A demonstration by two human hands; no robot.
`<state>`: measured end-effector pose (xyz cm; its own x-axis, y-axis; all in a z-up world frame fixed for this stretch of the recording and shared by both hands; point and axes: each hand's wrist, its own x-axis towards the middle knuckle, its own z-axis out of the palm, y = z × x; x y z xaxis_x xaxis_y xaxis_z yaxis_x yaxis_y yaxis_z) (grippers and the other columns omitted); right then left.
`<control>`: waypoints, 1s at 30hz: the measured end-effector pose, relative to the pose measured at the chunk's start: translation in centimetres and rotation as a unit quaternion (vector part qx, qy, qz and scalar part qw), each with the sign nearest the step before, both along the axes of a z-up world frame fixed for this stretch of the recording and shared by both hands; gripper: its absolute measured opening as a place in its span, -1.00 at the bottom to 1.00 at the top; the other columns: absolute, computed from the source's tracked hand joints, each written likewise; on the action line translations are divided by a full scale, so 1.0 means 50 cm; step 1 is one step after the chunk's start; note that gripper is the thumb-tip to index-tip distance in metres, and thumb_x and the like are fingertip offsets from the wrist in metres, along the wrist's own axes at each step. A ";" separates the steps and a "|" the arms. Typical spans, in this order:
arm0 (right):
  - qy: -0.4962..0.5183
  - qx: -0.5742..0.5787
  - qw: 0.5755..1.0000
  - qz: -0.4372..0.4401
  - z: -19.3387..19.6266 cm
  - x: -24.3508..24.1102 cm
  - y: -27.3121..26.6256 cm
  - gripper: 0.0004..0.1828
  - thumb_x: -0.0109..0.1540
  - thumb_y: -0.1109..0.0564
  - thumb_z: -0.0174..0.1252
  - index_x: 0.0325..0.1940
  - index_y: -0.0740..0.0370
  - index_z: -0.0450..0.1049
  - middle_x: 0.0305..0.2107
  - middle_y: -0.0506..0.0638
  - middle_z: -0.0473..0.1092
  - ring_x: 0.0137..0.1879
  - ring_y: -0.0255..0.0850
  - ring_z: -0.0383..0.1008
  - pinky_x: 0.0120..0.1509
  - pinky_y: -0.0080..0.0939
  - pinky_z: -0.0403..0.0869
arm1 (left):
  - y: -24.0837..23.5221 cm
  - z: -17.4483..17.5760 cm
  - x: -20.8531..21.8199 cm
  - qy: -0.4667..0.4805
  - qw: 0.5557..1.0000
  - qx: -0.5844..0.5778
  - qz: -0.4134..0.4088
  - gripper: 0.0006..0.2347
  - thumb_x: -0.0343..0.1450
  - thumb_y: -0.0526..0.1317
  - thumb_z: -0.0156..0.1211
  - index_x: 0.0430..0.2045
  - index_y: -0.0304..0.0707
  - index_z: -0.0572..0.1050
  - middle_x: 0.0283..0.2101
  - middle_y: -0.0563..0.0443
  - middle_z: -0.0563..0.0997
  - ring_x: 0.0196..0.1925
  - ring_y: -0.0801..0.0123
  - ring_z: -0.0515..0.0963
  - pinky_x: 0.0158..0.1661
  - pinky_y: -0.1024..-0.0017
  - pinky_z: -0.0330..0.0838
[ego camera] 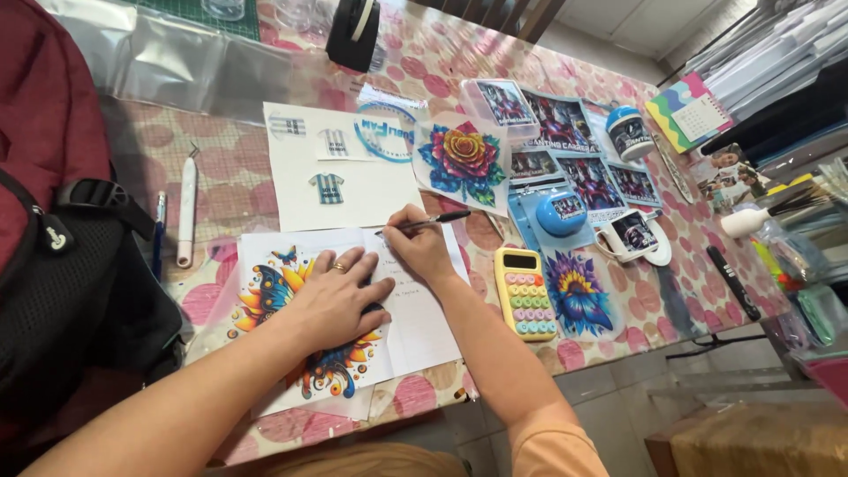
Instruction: Organize printed designs, calculate costs or quantities, and record information in a notebook for custom orders.
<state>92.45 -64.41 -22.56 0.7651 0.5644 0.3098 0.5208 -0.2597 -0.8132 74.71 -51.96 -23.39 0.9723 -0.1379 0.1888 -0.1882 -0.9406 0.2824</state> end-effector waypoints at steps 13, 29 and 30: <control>-0.027 0.015 0.999 -0.040 0.004 0.001 0.001 -0.92 0.08 0.22 0.26 -0.37 0.07 0.58 -0.71 0.00 0.39 -0.54 -0.31 0.37 -0.42 -0.30 0.41 | 0.001 0.017 -0.005 0.022 1.000 0.004 -0.002 -0.52 0.45 0.31 -0.12 0.23 0.35 0.39 0.36 -0.15 0.34 0.49 -0.05 0.20 0.30 -0.18 0.04; 0.039 0.129 0.984 0.112 0.117 -0.135 -0.183 -0.83 0.11 0.43 0.23 -0.22 0.41 0.50 -0.37 0.18 0.49 -0.53 -0.30 0.42 -0.44 -0.35 0.47 | 0.001 0.028 -0.004 0.063 0.998 0.021 -0.002 -0.54 0.45 0.29 -0.14 0.24 0.40 0.37 0.43 -0.07 0.29 0.54 0.04 0.14 0.34 -0.15 0.00; 0.031 0.136 0.983 0.118 0.121 -0.144 -0.180 -0.86 0.12 0.43 0.23 -0.24 0.42 0.50 -0.44 0.15 0.48 -0.56 -0.33 0.40 -0.47 -0.38 0.44 | -0.001 0.027 -0.004 0.066 0.998 0.022 0.000 -0.54 0.45 0.28 -0.13 0.25 0.39 0.36 0.43 -0.07 0.28 0.54 0.05 0.14 0.34 -0.15 0.01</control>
